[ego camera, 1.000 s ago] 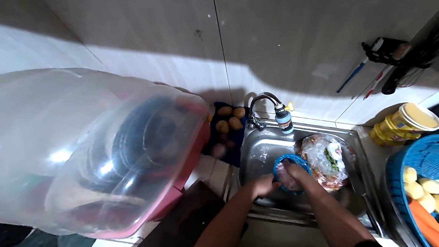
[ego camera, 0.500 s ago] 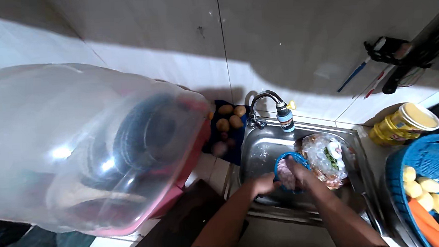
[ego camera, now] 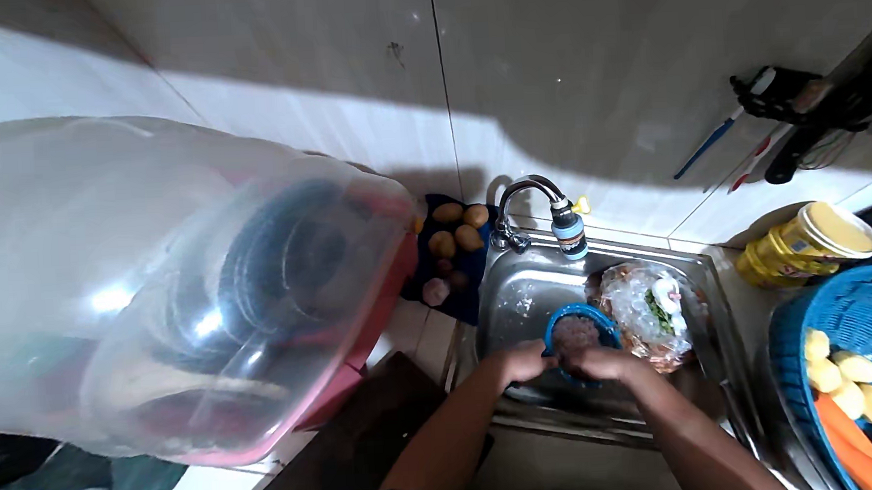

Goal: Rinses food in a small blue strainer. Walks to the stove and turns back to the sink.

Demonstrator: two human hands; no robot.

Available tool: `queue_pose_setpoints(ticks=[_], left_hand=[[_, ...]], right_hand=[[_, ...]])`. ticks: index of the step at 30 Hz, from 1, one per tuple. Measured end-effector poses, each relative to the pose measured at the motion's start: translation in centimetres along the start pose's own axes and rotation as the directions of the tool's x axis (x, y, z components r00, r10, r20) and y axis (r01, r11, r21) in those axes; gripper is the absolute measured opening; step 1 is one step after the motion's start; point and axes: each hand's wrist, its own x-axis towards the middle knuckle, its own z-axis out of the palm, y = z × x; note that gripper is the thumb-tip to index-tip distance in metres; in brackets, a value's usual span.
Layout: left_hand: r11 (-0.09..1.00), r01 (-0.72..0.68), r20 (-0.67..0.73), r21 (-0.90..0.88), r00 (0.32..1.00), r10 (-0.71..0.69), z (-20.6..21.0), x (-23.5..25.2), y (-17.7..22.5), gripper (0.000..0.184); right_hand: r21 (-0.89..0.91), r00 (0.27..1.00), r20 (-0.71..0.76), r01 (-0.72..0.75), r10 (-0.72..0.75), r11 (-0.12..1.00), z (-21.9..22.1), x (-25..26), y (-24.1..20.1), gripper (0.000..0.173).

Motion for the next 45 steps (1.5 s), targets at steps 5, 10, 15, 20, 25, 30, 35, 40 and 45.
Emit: queue_pose_setpoints(ticks=[5,10,15,20,25,30,35,40,45], left_hand=[[0.999,0.035,0.056,-0.037,0.998,-0.032,-0.2,-0.6,0.9,0.067],[0.997,0.055,0.09,-0.057,0.995,-0.05,-0.4,-1.1,1.3,0.067],[0.999,0.033,-0.005,-0.035,0.999,-0.034,-0.2,-0.9,0.8,0.073],[1.0,0.006,-0.13,0.018,0.991,-0.003,0.1,-0.2,-0.2,0.075],[0.999,0.022,-0.109,0.035,0.994,-0.018,0.3,0.1,-0.2,0.073],[0.998,0.051,-0.051,0.034,0.997,-0.049,0.3,0.0,0.1,0.07],[0.997,0.049,-0.017,-0.062,0.999,-0.05,0.4,0.1,-0.2,0.067],[0.996,0.068,0.015,-0.06,0.998,-0.067,-0.1,-1.0,1.0,0.068],[0.998,0.039,-0.059,-0.049,0.997,-0.042,0.8,0.3,-0.4,0.071]], right_hand=[[0.152,0.994,0.007,-0.106,0.106,0.983,0.2,2.8,2.5,0.046],[0.195,0.976,-0.088,-0.179,0.199,0.964,-2.5,5.9,4.2,0.045],[-0.133,0.97,-0.206,-0.16,0.13,0.978,-3.4,7.1,4.2,0.057],[-0.267,0.988,-0.068,-0.149,0.136,0.952,-6.8,0.9,-0.9,0.034],[-0.412,0.99,0.051,-0.102,0.135,0.905,-4.5,0.9,1.9,0.05],[-0.541,0.989,0.08,-0.059,0.121,0.839,-2.7,2.0,0.3,0.052],[-0.524,0.995,0.068,-0.023,0.069,0.852,-3.1,2.9,-1.3,0.053],[-0.554,0.998,0.002,0.049,-0.058,0.831,-5.7,6.4,3.0,0.046],[-0.462,0.993,0.043,-0.079,0.111,0.884,-8.6,2.2,-4.2,0.037]])
